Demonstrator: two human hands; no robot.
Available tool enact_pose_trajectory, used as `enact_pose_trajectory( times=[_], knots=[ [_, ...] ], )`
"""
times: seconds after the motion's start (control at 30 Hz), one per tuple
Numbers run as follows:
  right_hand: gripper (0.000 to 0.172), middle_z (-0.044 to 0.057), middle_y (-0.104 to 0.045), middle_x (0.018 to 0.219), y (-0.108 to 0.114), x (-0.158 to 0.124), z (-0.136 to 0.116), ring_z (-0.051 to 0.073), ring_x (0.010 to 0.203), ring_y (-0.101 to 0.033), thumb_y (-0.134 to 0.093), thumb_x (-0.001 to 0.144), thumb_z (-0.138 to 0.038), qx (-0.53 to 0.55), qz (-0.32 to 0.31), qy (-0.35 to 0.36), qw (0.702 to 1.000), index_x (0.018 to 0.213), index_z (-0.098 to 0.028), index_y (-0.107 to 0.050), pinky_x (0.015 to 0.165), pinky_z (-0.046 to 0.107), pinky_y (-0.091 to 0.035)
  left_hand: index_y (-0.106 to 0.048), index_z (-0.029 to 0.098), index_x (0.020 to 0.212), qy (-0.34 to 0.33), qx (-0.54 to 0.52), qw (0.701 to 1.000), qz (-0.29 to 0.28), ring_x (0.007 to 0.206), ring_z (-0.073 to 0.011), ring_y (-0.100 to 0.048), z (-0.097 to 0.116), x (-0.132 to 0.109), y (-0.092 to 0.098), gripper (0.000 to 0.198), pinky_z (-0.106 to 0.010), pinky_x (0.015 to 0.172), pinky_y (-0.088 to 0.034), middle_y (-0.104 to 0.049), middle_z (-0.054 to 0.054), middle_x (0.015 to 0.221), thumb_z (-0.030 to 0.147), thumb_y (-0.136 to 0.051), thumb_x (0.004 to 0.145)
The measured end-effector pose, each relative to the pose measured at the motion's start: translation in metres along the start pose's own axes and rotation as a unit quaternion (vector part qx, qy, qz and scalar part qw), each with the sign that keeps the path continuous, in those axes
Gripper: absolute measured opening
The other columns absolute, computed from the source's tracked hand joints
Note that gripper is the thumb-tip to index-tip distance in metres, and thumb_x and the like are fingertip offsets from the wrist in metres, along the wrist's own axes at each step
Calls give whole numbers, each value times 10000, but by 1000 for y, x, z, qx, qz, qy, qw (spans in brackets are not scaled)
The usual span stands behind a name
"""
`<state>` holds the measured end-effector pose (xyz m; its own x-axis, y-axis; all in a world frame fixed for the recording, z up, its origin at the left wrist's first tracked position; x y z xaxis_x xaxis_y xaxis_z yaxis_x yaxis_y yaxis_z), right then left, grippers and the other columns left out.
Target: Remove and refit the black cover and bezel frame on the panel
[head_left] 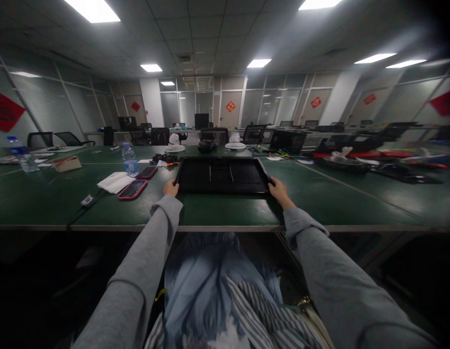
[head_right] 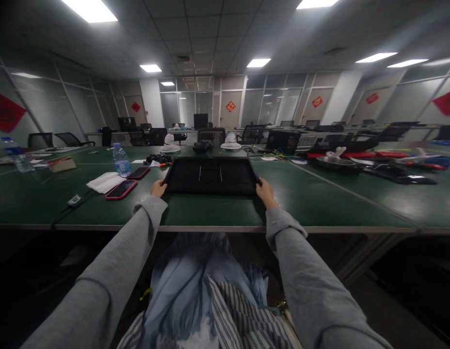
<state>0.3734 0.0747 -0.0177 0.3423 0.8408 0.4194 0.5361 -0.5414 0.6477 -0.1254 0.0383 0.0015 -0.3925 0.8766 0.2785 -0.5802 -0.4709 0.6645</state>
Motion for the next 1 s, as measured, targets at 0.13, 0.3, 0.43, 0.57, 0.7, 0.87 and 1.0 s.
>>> enact_pose_trajectory(
  times=[0.13,0.3,0.43,0.57,0.7,0.87,1.0],
  knots=[
    [603,181,-561,1409,0,-1,-3,278,1290,-540,-454,900,-179,-40,-33,0,999,1487,-43,-474,1114,388,-388,-664,237,1220,-3,27,1000,2,1181,-237,-626,4,-5,1,339,-359,982,-481,-722,-69,1193,211,-561,898],
    [607,202,-617,1312,0,-10,-11,308,1200,-587,-365,960,-217,-119,-57,-20,991,1558,-109,-378,1022,454,-438,-621,242,1281,3,102,995,-5,1260,-278,-559,-1,-4,-3,356,-432,1026,-449,-654,-117,1306,293,-478,959],
    [543,197,-600,1318,4,-20,-20,322,1248,-510,-331,975,-256,-169,23,17,985,1482,-136,-483,1026,503,-393,-574,203,1350,2,124,992,1,1314,-299,-509,-2,-2,-6,413,-453,1046,-440,-601,-152,1369,298,-441,971],
    [544,199,-477,1455,2,-26,-33,316,1375,-354,-305,999,-310,-194,114,84,971,1488,-118,-447,1093,501,-307,-425,148,1494,-49,130,988,71,1398,-317,-415,7,-8,-8,567,-485,1108,-387,-485,-187,1491,402,-414,987],
    [676,279,-346,1521,-9,-28,-39,380,1428,-256,-278,1009,-467,-222,100,84,966,1530,-41,-342,1108,556,-258,-336,175,1562,-157,175,969,77,1480,-295,-297,18,-20,-14,654,-512,1209,-228,-349,-145,1602,499,-364,995],
    [746,320,-323,1522,-20,-27,-36,400,1428,-292,-243,1012,-508,-287,-5,90,954,1554,4,-263,1119,551,-242,-405,236,1538,-188,228,955,0,1513,-291,-228,17,-28,-22,630,-539,1224,-172,-275,-98,1643,544,-348,991],
    [757,325,-300,1533,-18,-23,-35,394,1400,-347,-275,1010,-516,-282,-30,77,956,1570,-9,-217,1102,526,-285,-415,221,1529,-170,208,963,-6,1514,-297,-225,14,-24,-24,656,-528,1221,-184,-260,-118,1645,567,-410,970]
  ],
)
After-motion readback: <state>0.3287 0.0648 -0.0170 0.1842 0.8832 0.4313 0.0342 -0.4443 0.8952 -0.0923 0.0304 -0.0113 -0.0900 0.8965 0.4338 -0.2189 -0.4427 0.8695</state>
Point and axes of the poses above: each hand's wrist, its own x-axis towards the middle knuckle, its own y-axis out of the back of the hand, z = x × y, the point moved 1 cm from there along x, towards the middle knuckle
